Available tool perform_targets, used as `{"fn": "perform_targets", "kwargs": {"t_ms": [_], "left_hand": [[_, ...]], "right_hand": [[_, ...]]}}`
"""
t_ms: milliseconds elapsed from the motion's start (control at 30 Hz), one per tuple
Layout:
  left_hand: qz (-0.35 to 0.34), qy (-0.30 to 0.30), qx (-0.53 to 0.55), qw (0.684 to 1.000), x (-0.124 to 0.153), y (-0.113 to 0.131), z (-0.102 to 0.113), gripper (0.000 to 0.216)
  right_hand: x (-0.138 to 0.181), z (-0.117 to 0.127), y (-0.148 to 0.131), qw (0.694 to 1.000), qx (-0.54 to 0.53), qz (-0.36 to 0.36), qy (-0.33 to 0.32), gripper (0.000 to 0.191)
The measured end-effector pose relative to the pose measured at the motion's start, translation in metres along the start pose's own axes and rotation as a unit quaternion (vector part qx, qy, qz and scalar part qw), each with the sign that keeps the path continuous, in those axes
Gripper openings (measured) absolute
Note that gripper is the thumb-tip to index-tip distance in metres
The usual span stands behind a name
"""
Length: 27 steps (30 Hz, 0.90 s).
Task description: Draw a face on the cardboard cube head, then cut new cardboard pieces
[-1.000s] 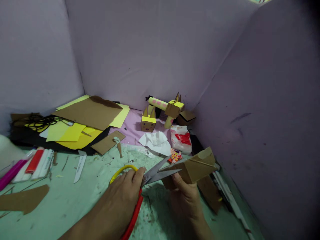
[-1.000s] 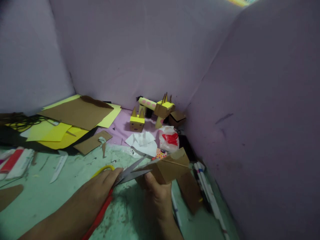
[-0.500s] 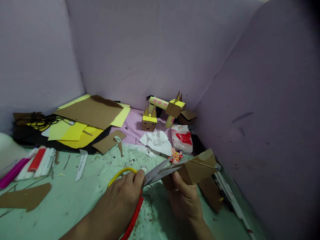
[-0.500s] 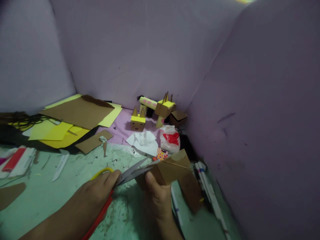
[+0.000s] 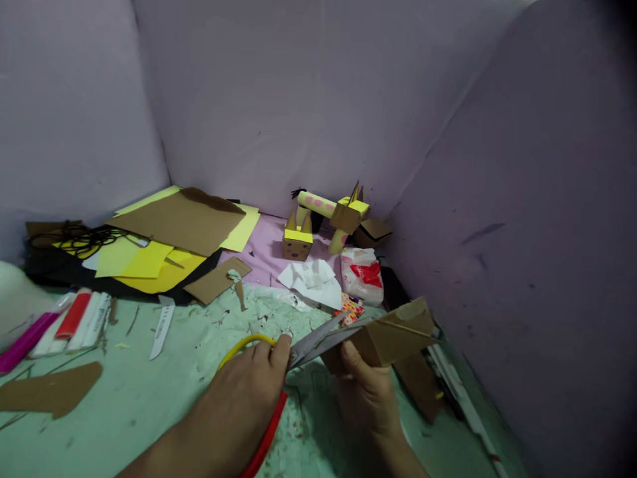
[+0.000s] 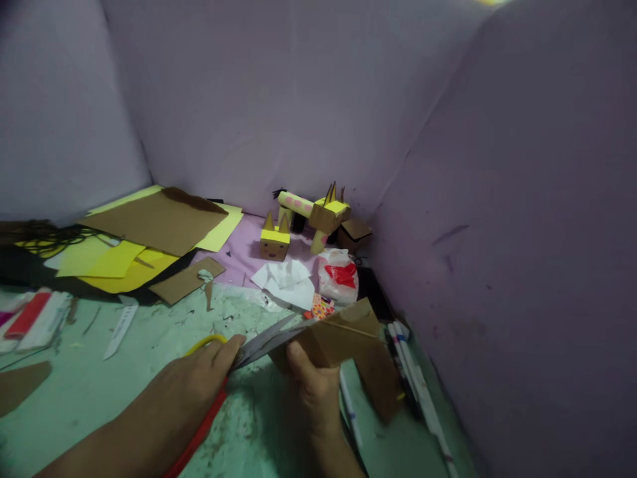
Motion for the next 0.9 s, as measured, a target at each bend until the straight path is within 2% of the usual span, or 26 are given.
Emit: {"fn": "perform_targets", "kwargs": {"t_ms": [100, 167, 300, 400, 633, 767, 900], "left_hand": [[0.029, -0.036, -0.014, 0.999, -0.002, 0.000, 0.004, 0.066], [0.037, -0.039, -0.018, 0.998, -0.001, 0.000, 0.005, 0.064], [0.014, 0.004, -0.019, 1.000, 0.005, 0.002, -0.001, 0.064], [0.013, 0.045, -0.027, 0.999, 0.008, 0.002, -0.008, 0.064], [-0.004, 0.081, -0.031, 0.996, 0.006, 0.005, -0.014, 0.058], [-0.007, 0.074, -0.006, 0.997, 0.006, 0.005, -0.017, 0.051], [-0.001, 0.040, 0.008, 0.999, 0.005, 0.006, -0.008, 0.051]], "right_hand": [[0.002, 0.002, 0.002, 1.000, 0.016, 0.004, 0.002, 0.045], [0.003, 0.002, 0.002, 1.000, 0.022, 0.009, 0.013, 0.045], [0.007, 0.001, 0.002, 0.998, 0.012, 0.007, 0.059, 0.038], [0.009, -0.003, 0.003, 0.998, -0.012, 0.002, 0.057, 0.036], [0.006, 0.000, 0.005, 0.999, 0.000, -0.016, 0.029, 0.054], [0.005, -0.001, 0.002, 1.000, -0.013, -0.010, 0.018, 0.056], [0.003, -0.007, 0.000, 1.000, -0.011, -0.006, 0.010, 0.057]]}}
Point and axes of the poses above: each hand's wrist, its own x-axis away from the middle knuckle, its own z-axis out of the back of the hand, y = z × x, the point moved 7 cm from there along -x, towards the middle knuckle, and after that the axes turned 14 degrees about -x, right-handed, at the moved point
